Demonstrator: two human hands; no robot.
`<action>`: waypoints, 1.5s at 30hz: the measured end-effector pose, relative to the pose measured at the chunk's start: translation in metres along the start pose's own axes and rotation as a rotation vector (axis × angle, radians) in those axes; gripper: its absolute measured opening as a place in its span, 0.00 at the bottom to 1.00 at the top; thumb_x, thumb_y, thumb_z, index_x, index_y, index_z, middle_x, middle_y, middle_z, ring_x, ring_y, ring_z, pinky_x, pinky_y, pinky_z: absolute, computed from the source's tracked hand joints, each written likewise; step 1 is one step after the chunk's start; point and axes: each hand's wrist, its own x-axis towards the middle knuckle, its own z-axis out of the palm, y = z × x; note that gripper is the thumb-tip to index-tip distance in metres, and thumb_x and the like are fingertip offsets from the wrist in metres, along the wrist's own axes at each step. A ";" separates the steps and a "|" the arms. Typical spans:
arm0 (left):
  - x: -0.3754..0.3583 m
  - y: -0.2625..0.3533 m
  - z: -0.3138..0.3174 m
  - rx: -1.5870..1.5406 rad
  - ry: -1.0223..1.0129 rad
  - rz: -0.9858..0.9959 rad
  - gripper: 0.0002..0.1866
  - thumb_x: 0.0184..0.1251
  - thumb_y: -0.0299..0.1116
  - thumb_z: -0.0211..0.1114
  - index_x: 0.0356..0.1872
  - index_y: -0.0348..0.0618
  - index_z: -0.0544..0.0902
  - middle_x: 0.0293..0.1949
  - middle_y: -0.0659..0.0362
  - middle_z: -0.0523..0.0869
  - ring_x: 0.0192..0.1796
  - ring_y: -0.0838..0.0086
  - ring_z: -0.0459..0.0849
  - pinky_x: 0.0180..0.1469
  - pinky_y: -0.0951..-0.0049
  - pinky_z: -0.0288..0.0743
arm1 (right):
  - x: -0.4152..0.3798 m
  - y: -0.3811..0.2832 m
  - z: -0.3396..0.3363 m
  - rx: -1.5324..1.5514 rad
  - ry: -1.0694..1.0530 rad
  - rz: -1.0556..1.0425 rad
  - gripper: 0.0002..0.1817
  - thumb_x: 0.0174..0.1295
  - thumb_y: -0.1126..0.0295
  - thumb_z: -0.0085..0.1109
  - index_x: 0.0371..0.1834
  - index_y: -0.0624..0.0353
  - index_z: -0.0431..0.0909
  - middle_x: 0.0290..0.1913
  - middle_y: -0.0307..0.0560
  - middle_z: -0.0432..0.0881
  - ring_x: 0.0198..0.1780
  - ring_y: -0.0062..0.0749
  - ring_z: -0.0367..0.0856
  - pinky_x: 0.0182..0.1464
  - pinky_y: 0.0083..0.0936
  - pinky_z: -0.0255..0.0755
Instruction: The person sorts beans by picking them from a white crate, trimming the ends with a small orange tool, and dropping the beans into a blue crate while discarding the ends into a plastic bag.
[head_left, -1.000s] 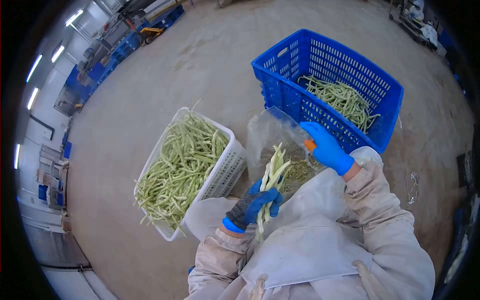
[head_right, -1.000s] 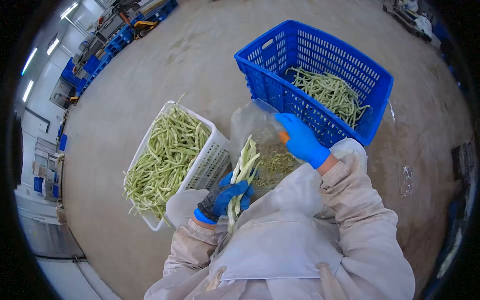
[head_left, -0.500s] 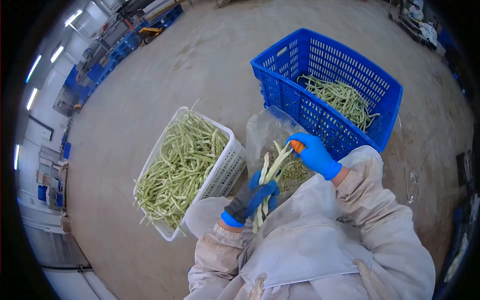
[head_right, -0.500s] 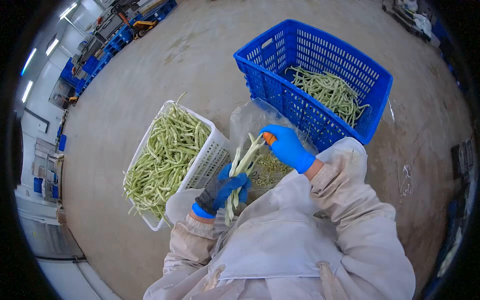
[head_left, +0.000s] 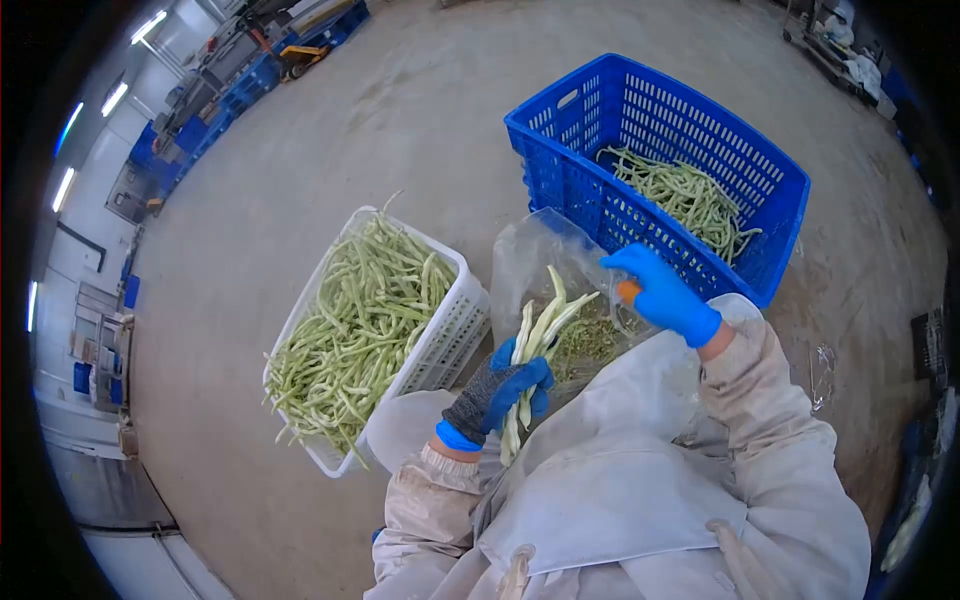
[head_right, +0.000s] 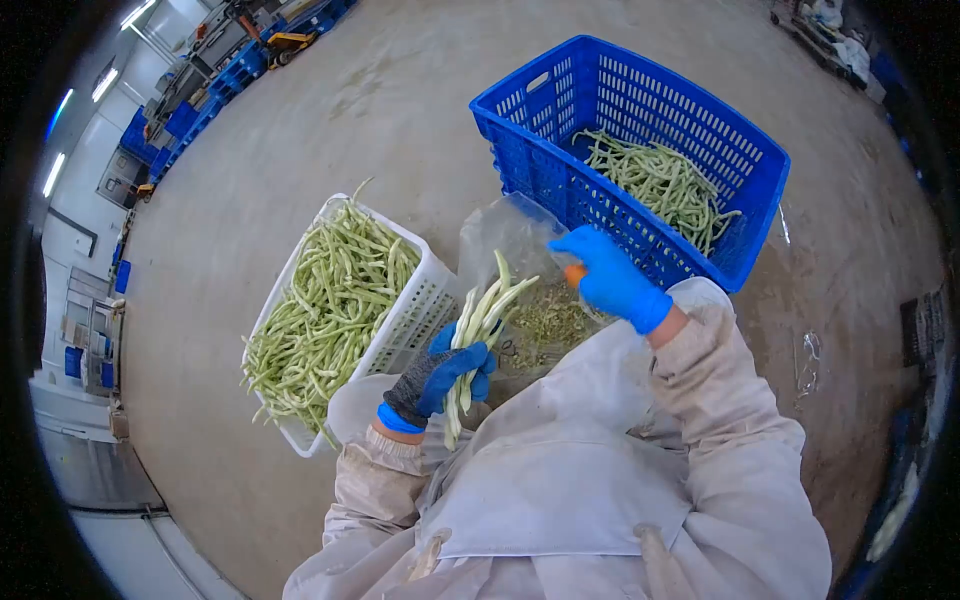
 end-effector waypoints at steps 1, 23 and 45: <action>0.001 -0.001 0.000 -0.002 0.000 -0.002 0.20 0.64 0.34 0.60 0.54 0.40 0.69 0.30 0.58 0.79 0.23 0.75 0.79 0.26 0.76 0.75 | 0.000 -0.028 0.000 0.209 -0.073 0.059 0.16 0.58 0.79 0.52 0.51 0.59 0.77 0.45 0.48 0.76 0.45 0.36 0.74 0.51 0.26 0.68; -0.018 0.015 0.019 -0.653 -0.287 -0.085 0.29 0.61 0.34 0.59 0.63 0.38 0.64 0.27 0.61 0.73 0.20 0.79 0.68 0.22 0.78 0.66 | -0.002 -0.076 -0.014 0.827 -0.272 0.241 0.14 0.65 0.70 0.55 0.52 0.63 0.76 0.44 0.47 0.81 0.46 0.28 0.78 0.52 0.24 0.71; 0.038 -0.014 0.016 -0.554 0.278 0.416 0.18 0.67 0.36 0.58 0.56 0.45 0.68 0.37 0.59 0.79 0.36 0.73 0.79 0.42 0.70 0.76 | -0.010 -0.081 0.032 0.323 -0.113 0.129 0.17 0.52 0.70 0.61 0.46 0.59 0.77 0.36 0.50 0.78 0.40 0.44 0.77 0.44 0.33 0.71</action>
